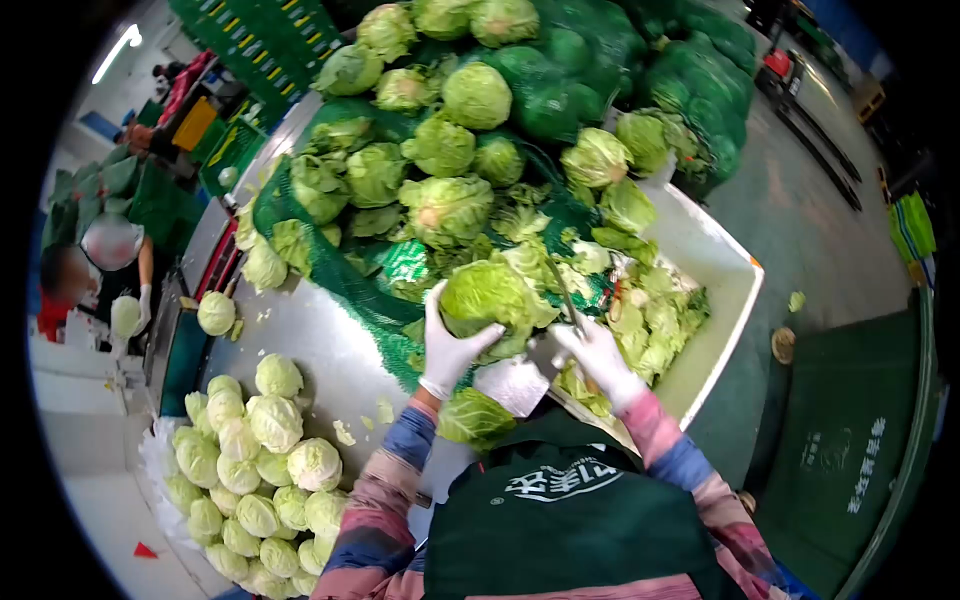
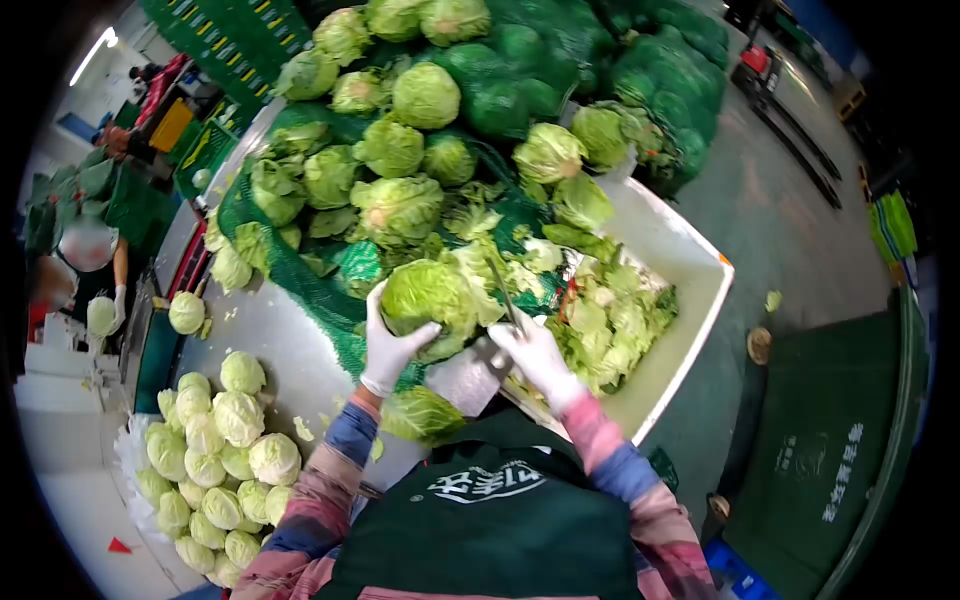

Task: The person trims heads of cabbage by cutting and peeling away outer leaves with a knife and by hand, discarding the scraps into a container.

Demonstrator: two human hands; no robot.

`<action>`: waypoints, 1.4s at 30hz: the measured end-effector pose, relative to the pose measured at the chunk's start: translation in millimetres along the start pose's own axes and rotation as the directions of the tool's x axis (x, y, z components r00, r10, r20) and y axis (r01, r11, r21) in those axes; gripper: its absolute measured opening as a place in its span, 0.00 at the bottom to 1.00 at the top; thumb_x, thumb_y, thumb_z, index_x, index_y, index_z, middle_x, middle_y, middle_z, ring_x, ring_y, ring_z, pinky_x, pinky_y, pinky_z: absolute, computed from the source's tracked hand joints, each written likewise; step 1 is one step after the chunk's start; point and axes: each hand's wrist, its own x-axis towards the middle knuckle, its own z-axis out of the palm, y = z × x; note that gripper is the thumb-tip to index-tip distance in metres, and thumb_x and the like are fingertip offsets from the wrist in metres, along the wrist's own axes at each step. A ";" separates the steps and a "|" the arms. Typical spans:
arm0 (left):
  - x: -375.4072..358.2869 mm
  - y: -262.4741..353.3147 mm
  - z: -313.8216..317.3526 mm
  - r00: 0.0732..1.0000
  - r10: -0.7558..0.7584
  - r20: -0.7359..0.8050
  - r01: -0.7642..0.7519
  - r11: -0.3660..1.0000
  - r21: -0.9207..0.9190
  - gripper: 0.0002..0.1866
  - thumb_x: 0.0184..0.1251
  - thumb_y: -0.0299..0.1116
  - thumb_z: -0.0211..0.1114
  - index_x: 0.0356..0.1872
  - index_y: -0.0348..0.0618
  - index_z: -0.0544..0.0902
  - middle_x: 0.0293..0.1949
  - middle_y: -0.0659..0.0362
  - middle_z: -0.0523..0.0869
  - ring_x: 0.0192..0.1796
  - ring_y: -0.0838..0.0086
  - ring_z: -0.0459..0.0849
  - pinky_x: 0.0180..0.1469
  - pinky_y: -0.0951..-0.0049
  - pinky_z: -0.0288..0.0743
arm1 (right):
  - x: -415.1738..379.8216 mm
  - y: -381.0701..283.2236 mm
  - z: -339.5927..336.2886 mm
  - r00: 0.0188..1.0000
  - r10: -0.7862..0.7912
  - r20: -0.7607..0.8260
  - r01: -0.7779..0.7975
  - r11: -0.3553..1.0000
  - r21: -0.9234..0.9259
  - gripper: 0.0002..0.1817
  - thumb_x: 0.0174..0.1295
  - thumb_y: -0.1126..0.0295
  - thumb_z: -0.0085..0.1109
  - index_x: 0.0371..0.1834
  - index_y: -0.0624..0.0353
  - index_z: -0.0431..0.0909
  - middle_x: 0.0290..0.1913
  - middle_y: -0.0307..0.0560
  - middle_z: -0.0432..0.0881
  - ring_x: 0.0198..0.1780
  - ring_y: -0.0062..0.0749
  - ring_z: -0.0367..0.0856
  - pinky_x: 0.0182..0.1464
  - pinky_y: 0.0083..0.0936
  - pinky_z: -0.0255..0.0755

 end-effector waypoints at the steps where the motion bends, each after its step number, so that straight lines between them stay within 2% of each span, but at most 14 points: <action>1: -8.7 1.4 20.5 0.997 0.079 0.002 -0.079 0.994 0.072 0.48 0.42 0.28 0.81 0.64 0.37 0.59 0.59 0.50 0.70 0.59 0.67 0.75 0.62 0.67 0.72 | 9.3 -2.2 -3.6 0.999 0.051 -0.011 -0.050 0.998 0.046 0.30 0.65 0.56 0.61 0.65 0.64 0.69 0.37 0.38 0.82 0.30 0.17 0.79 0.36 0.16 0.72; 5: -23.8 -18.7 66.4 0.998 0.049 0.030 -0.053 0.987 0.154 0.49 0.43 0.36 0.82 0.64 0.36 0.58 0.59 0.49 0.69 0.62 0.64 0.70 0.66 0.67 0.64 | 35.2 28.9 -30.4 0.933 -0.237 -0.270 0.128 0.922 -0.366 0.31 0.61 0.49 0.62 0.57 0.64 0.77 0.47 0.52 0.84 0.48 0.33 0.82 0.54 0.26 0.73; 7: -21.3 -28.2 70.5 0.992 -0.103 0.077 0.094 0.990 0.108 0.49 0.44 0.39 0.82 0.63 0.35 0.59 0.61 0.46 0.67 0.64 0.62 0.69 0.67 0.65 0.63 | 27.7 35.7 -38.0 0.953 -0.203 -0.227 0.089 0.898 -0.430 0.29 0.60 0.54 0.64 0.60 0.60 0.76 0.52 0.56 0.83 0.54 0.35 0.81 0.58 0.26 0.71; 9: -19.1 -26.4 73.2 0.998 -0.027 0.048 0.009 0.937 0.348 0.56 0.42 0.44 0.82 0.68 0.32 0.55 0.62 0.41 0.66 0.66 0.53 0.66 0.68 0.62 0.61 | 23.9 53.8 -40.1 0.943 -0.307 -0.127 0.257 0.917 -0.305 0.29 0.60 0.57 0.64 0.62 0.62 0.74 0.54 0.55 0.82 0.55 0.35 0.81 0.59 0.26 0.70; 11: -16.9 -17.6 70.2 0.983 0.024 0.181 -0.122 0.823 0.555 0.58 0.40 0.49 0.81 0.69 0.31 0.55 0.61 0.40 0.66 0.65 0.51 0.66 0.68 0.60 0.61 | 15.6 65.1 -40.1 0.937 -0.324 -0.129 0.294 0.933 -0.205 0.26 0.62 0.61 0.62 0.59 0.65 0.74 0.52 0.52 0.83 0.49 0.35 0.83 0.54 0.26 0.73; 13: -21.8 -22.7 64.8 0.959 -0.106 0.265 -0.086 0.778 0.623 0.59 0.37 0.53 0.80 0.68 0.31 0.58 0.62 0.39 0.64 0.63 0.50 0.66 0.68 0.58 0.60 | 3.4 67.2 -48.0 0.983 -0.089 -0.162 0.086 0.996 -0.025 0.22 0.64 0.64 0.59 0.55 0.69 0.73 0.49 0.46 0.84 0.40 0.33 0.83 0.44 0.29 0.76; 15: -37.2 -14.9 65.8 0.946 -0.159 0.282 -0.112 0.656 0.746 0.59 0.35 0.55 0.80 0.67 0.31 0.61 0.62 0.39 0.64 0.62 0.51 0.66 0.67 0.58 0.61 | -2.7 89.5 -49.8 0.970 -0.150 -0.193 0.138 0.988 -0.075 0.18 0.66 0.62 0.56 0.52 0.63 0.73 0.40 0.46 0.85 0.32 0.37 0.84 0.35 0.35 0.76; 17: -50.2 -24.1 62.4 0.945 -0.159 0.284 -0.113 0.657 0.745 0.59 0.35 0.53 0.81 0.66 0.30 0.60 0.62 0.40 0.64 0.63 0.50 0.66 0.67 0.58 0.61 | -17.0 99.1 -49.0 0.914 -0.385 -0.128 0.205 0.710 -0.674 0.17 0.66 0.58 0.55 0.53 0.54 0.74 0.33 0.50 0.85 0.32 0.44 0.84 0.34 0.39 0.75; 18: -52.9 -29.7 59.3 0.956 -0.141 0.259 -0.075 0.732 0.677 0.59 0.35 0.51 0.81 0.67 0.30 0.59 0.62 0.39 0.64 0.64 0.50 0.65 0.68 0.58 0.60 | -23.5 102.5 -44.9 0.933 -0.333 -0.138 0.150 0.706 -0.692 0.16 0.66 0.55 0.54 0.52 0.48 0.75 0.28 0.52 0.83 0.32 0.51 0.83 0.34 0.43 0.75; 20: -55.9 -32.5 55.8 0.963 -0.164 0.215 0.006 0.808 0.589 0.60 0.36 0.48 0.81 0.68 0.30 0.55 0.62 0.39 0.64 0.66 0.48 0.63 0.70 0.58 0.58 | -31.6 103.6 -36.4 0.942 -0.315 -0.117 0.130 0.664 -0.737 0.12 0.65 0.57 0.54 0.45 0.51 0.75 0.27 0.53 0.83 0.30 0.52 0.83 0.33 0.45 0.75; 27: -60.3 -35.0 56.5 0.963 -0.145 0.228 -0.021 0.801 0.598 0.60 0.36 0.47 0.81 0.68 0.30 0.53 0.63 0.39 0.62 0.66 0.47 0.61 0.70 0.56 0.56 | -27.7 94.0 -35.2 0.968 -0.250 0.021 0.167 0.580 -0.798 0.13 0.64 0.58 0.52 0.39 0.56 0.73 0.26 0.57 0.82 0.31 0.55 0.82 0.34 0.47 0.75; 35: -61.0 -36.3 58.4 0.966 -0.101 0.239 -0.068 0.791 0.609 0.58 0.37 0.47 0.81 0.67 0.31 0.54 0.62 0.40 0.62 0.65 0.48 0.62 0.69 0.56 0.57 | -10.9 88.5 -26.2 0.987 -0.141 -0.070 0.010 0.499 -0.867 0.13 0.63 0.59 0.52 0.39 0.59 0.73 0.26 0.60 0.81 0.32 0.58 0.82 0.36 0.47 0.76; 39: -64.1 -40.1 62.9 0.972 -0.064 0.228 -0.101 0.758 0.645 0.58 0.36 0.46 0.81 0.67 0.32 0.55 0.63 0.42 0.62 0.65 0.48 0.62 0.69 0.56 0.57 | 26.7 117.1 -34.0 0.988 0.125 -0.089 -0.141 0.516 -0.845 0.17 0.64 0.63 0.48 0.48 0.65 0.74 0.40 0.67 0.83 0.44 0.58 0.83 0.47 0.46 0.77; 42: -80.1 -40.3 57.4 0.976 0.014 0.216 -0.139 0.807 0.574 0.58 0.35 0.45 0.81 0.68 0.34 0.56 0.63 0.44 0.62 0.67 0.50 0.61 0.70 0.58 0.55 | 39.2 111.6 -33.9 0.994 0.106 -0.025 -0.076 0.506 -0.859 0.19 0.66 0.65 0.45 0.53 0.67 0.74 0.45 0.67 0.82 0.48 0.55 0.83 0.49 0.44 0.76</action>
